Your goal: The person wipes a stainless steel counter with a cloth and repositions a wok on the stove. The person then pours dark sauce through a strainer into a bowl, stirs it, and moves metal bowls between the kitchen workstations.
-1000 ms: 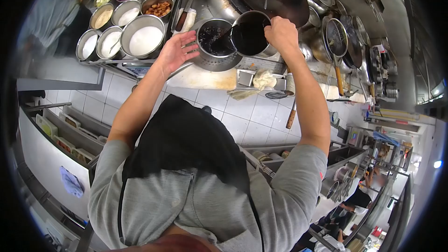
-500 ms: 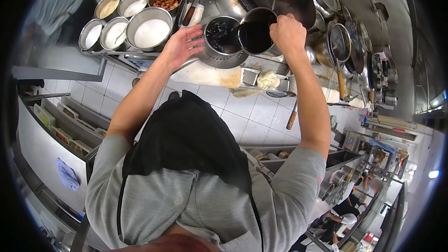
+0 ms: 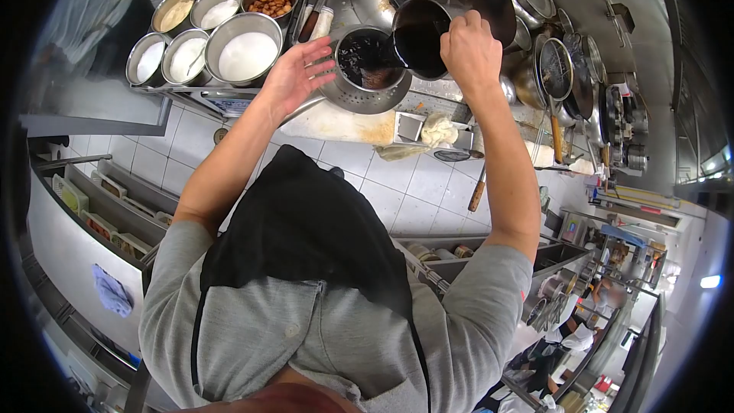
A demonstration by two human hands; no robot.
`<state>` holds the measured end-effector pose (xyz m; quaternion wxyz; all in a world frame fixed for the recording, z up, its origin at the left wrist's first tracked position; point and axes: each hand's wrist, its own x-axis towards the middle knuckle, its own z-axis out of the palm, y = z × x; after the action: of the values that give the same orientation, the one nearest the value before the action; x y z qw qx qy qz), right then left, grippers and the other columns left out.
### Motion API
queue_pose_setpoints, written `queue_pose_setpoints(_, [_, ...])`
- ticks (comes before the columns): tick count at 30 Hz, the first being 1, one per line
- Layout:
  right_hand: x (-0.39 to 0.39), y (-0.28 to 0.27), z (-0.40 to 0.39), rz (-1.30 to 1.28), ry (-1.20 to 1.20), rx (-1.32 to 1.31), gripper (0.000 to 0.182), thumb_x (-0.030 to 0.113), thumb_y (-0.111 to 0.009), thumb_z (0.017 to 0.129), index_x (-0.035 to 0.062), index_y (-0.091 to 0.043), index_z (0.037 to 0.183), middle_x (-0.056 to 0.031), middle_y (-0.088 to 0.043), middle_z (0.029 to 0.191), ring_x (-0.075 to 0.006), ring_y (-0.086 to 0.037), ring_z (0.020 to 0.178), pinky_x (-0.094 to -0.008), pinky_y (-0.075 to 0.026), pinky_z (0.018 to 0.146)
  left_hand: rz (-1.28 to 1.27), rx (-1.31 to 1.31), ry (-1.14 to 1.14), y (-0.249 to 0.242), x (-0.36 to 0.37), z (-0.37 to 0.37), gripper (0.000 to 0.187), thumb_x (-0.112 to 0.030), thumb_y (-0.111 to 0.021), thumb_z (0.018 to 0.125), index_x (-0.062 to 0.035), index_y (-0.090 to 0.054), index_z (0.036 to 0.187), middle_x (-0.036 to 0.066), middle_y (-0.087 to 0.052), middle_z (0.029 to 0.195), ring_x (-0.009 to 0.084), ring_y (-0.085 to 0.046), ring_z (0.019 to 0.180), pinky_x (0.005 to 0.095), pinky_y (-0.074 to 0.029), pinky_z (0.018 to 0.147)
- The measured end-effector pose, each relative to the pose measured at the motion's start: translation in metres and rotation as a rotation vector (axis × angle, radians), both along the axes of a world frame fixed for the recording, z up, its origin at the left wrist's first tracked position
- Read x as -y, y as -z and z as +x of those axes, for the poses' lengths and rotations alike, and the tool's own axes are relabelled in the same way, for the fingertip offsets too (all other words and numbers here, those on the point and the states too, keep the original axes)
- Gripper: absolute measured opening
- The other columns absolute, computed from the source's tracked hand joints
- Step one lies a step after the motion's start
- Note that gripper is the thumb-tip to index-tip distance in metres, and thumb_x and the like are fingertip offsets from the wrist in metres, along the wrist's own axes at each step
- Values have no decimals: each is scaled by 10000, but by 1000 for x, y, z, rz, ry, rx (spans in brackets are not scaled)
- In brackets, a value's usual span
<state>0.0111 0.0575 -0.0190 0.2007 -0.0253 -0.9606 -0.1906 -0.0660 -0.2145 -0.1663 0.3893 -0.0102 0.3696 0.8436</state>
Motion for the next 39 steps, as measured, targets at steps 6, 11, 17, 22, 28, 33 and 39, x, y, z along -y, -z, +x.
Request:
queue_pose_setpoints(6, [0, 2, 1, 38, -127, -88, 128, 169, -657, 813, 46, -625, 829, -89, -622, 1017, -267, -652, 884, -385, -591, 629, -3, 31, -31, 0, 5, -4, 576, -358, -616, 929, -22, -534, 1389, 130, -500, 1336, 287, -510, 1228, 451, -459, 1057])
queue_pose_setpoints(11, [2, 3, 2, 43, -178, -136, 128, 166, -677, 795, 53, -620, 820, -78, -629, 1033, -246, -643, 889, -369, -590, 637, -7, 38, -47, -4, 7, -8, 549, -345, -621, 922, -19, -555, 1359, 130, -523, 1303, 289, -527, 1208, 455, -471, 1053])
queue_pose_setpoints(17, [10, 6, 0, 79, -260, -183, 123, 157, -698, 772, 73, -614, 802, -59, -640, 1035, -221, -639, 861, -342, -583, 638, -17, 61, -40, -10, 12, -11, 530, -335, -607, 930, -11, -553, 1346, 139, -528, 1301, 287, -530, 1207, 448, -473, 1056])
queue_pose_setpoints(22, [16, 11, 0, 107, -328, -220, 94, 81, -689, 752, 62, -606, 791, -33, -654, 1071, -201, -636, 813, -325, -567, 631, -14, 61, -22, -11, 17, -14, 520, -338, -586, 946, -3, -550, 1342, 150, -528, 1319, 283, -533, 1206, 445, -475, 1059])
queue_pose_setpoints(28, [23, 14, 6, 159, -390, -221, 121, 79, -696, 740, 64, -579, 766, -69, -658, 1100, -207, -630, 815, -317, -547, 644, -14, 72, -1, -17, 22, -18, 494, -317, -548, 969, -3, -541, 1350, 154, -544, 1304, 287, -546, 1194, 452, -476, 1058])
queue_pose_setpoints(33, [19, 20, 9, 175, -446, -256, 149, 105, -701, 730, 73, -558, 755, -84, -657, 1112, -218, -625, 830, -330, -541, 648, -18, 59, 27, -16, 22, -21, 501, -322, -533, 980, -3, -524, 1367, 159, -543, 1308, 293, -542, 1206, 464, -468, 1068])
queue_pose_setpoints(39, [-9, 33, -3, -166, -251, -337, 121, 99, -691, 759, 52, -591, 809, -111, -659, 1121, -305, -633, 888, -396, -549, 704, -40, 58, -12, -17, 13, -23, 517, -333, -499, 989, -1, -512, 1384, 178, -528, 1329, 321, -517, 1244, 486, -441, 1095])
